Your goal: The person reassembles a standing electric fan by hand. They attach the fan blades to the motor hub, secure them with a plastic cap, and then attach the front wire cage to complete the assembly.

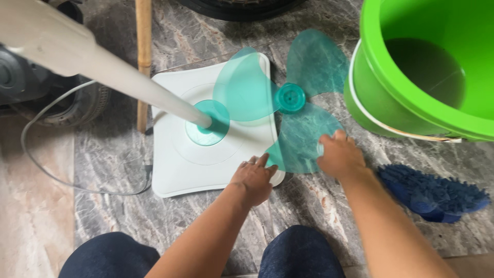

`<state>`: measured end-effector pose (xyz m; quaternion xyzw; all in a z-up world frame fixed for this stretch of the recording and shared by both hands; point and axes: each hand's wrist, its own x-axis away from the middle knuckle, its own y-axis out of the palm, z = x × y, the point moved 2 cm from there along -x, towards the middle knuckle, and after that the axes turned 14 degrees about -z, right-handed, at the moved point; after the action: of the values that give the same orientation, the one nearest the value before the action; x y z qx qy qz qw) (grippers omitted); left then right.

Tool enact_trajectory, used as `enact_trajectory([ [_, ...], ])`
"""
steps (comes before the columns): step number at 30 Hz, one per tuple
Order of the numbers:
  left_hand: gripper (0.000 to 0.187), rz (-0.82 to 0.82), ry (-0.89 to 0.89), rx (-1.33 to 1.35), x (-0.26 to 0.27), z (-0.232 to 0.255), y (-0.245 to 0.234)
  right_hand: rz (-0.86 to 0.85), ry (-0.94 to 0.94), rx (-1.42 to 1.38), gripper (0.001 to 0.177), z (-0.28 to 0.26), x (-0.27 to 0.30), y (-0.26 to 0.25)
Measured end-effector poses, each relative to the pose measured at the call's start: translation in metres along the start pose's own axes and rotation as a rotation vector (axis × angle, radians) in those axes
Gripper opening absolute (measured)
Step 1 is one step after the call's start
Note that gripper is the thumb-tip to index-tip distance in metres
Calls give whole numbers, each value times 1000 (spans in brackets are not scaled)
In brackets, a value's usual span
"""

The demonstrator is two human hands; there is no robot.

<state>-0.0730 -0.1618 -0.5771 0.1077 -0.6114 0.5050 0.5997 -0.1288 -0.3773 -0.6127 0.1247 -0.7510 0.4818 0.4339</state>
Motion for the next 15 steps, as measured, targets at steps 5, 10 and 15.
enact_trajectory([
  [5, 66, -55, -45, -14, 0, -2, -1, -114, 201, -19, 54, 17, -1, 15],
  [10, 65, -57, -62, 1, 2, 3, -3, 256, 159, -569, 70, 31, -15, 20],
  [15, 67, -149, -89, 30, 9, 0, -2, 257, 292, -1156, 79, 28, -27, 28],
])
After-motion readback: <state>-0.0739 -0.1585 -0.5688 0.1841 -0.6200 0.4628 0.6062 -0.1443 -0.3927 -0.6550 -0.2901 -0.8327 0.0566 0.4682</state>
